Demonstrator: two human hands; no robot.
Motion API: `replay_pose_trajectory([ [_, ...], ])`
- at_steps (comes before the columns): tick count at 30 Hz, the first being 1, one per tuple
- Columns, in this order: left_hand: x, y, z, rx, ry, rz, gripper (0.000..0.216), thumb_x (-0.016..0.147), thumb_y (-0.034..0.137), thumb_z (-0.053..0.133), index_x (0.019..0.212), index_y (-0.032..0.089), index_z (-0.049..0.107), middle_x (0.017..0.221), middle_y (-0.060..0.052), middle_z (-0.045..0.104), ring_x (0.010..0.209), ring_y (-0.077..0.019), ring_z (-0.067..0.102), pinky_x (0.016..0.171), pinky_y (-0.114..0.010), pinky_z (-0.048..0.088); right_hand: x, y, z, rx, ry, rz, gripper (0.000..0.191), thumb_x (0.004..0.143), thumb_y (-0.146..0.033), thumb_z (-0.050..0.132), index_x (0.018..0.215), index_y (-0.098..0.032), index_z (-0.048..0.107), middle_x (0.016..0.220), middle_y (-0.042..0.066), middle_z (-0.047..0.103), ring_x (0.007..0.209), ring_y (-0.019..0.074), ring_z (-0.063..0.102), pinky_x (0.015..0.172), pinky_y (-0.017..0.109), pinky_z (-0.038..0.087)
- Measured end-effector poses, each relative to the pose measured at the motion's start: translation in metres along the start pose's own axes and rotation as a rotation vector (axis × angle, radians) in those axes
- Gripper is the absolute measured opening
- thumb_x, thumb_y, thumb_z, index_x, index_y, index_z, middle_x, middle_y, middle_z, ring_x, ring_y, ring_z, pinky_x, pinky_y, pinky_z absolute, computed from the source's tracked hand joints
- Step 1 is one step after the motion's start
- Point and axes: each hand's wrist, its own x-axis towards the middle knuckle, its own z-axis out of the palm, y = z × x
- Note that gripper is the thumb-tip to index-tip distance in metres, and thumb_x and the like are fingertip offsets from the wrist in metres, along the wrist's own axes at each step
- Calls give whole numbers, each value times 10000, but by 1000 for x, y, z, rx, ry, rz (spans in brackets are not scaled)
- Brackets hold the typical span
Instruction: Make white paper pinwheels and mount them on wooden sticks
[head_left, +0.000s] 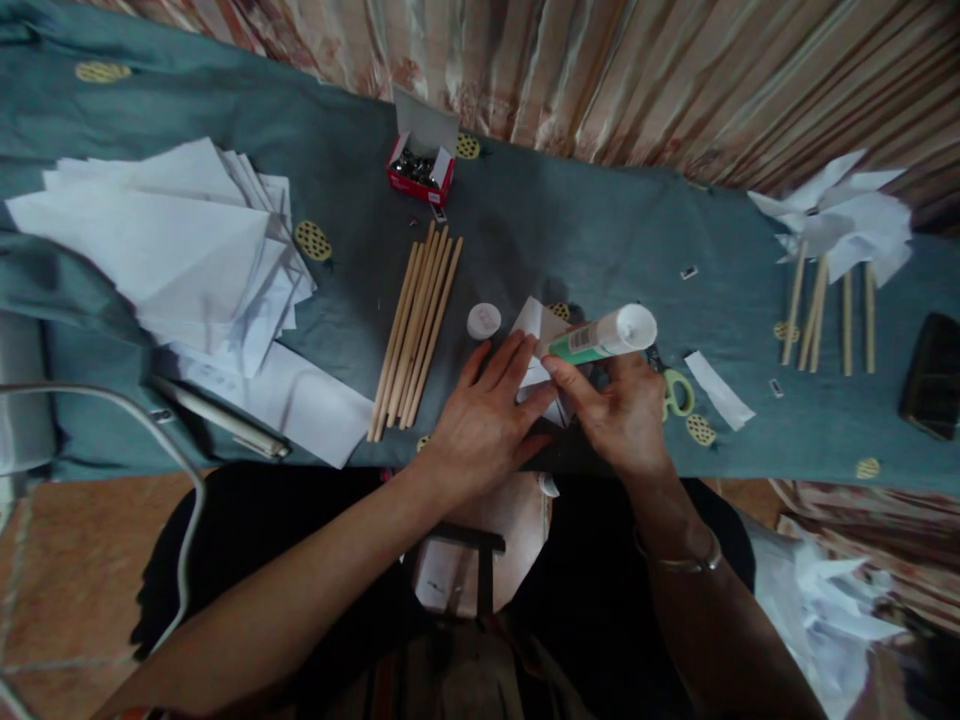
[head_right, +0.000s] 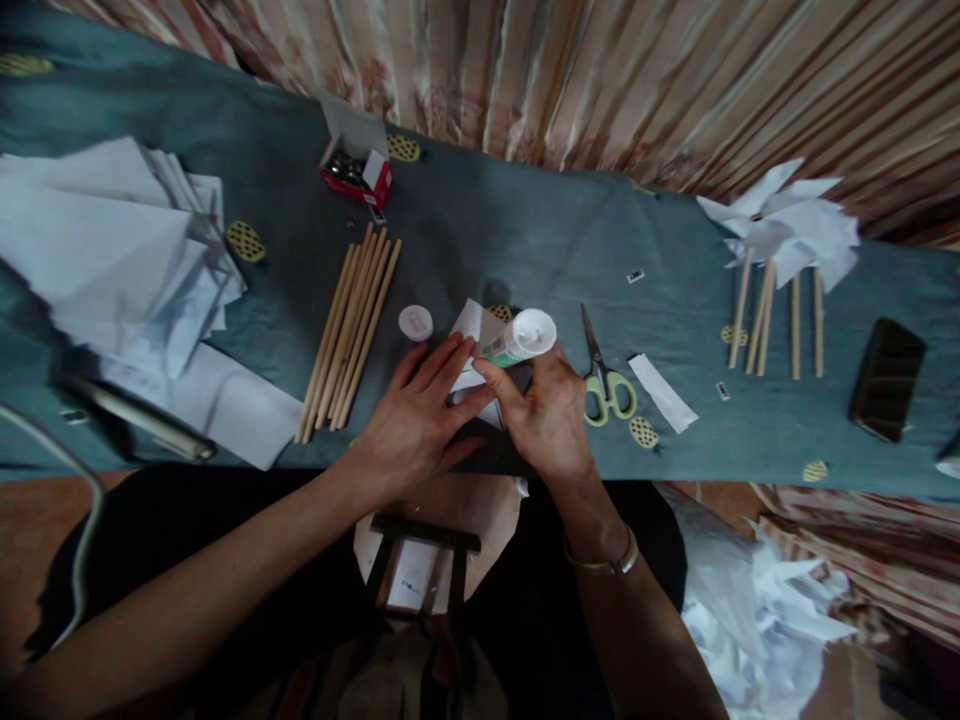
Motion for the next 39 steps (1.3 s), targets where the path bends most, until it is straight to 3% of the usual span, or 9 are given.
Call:
replay_pose_trajectory([
  [10, -1, 0, 0, 13, -20, -17, 528, 869, 398, 669, 1350, 218, 548, 1580, -166, 359, 1497, -375, 252, 1175, -594, 287, 3, -4, -1, 48, -50, 36, 309, 868, -496, 657, 957, -201, 681, 821, 76, 698, 878, 268, 686, 829, 437, 543],
  [24, 0, 0, -1, 20, -10, -13, 513, 840, 402, 706, 1296, 197, 594, 1548, -196, 394, 1483, -389, 281, 1177, -575, 289, -1, -2, -3, -38, -88, -3, 438, 872, -593, 598, 993, -183, 691, 840, 91, 713, 680, 217, 646, 671, 368, 530],
  [31, -1, 0, -1, 6, -10, -9, 525, 857, 399, 686, 1326, 200, 557, 1551, -172, 397, 1486, -378, 273, 1164, -606, 293, -3, -4, -6, 9, -111, -75, 413, 891, -562, 596, 1028, -185, 696, 928, 114, 752, 852, 275, 707, 779, 415, 561],
  [39, -1, 2, -2, -7, -24, -25, 543, 866, 367, 678, 1353, 183, 524, 1565, -189, 375, 1490, -381, 262, 1164, -613, 277, -3, -7, -11, 70, -145, -123, 366, 907, -514, 591, 1110, -224, 685, 1011, 89, 755, 924, 273, 713, 834, 415, 573],
])
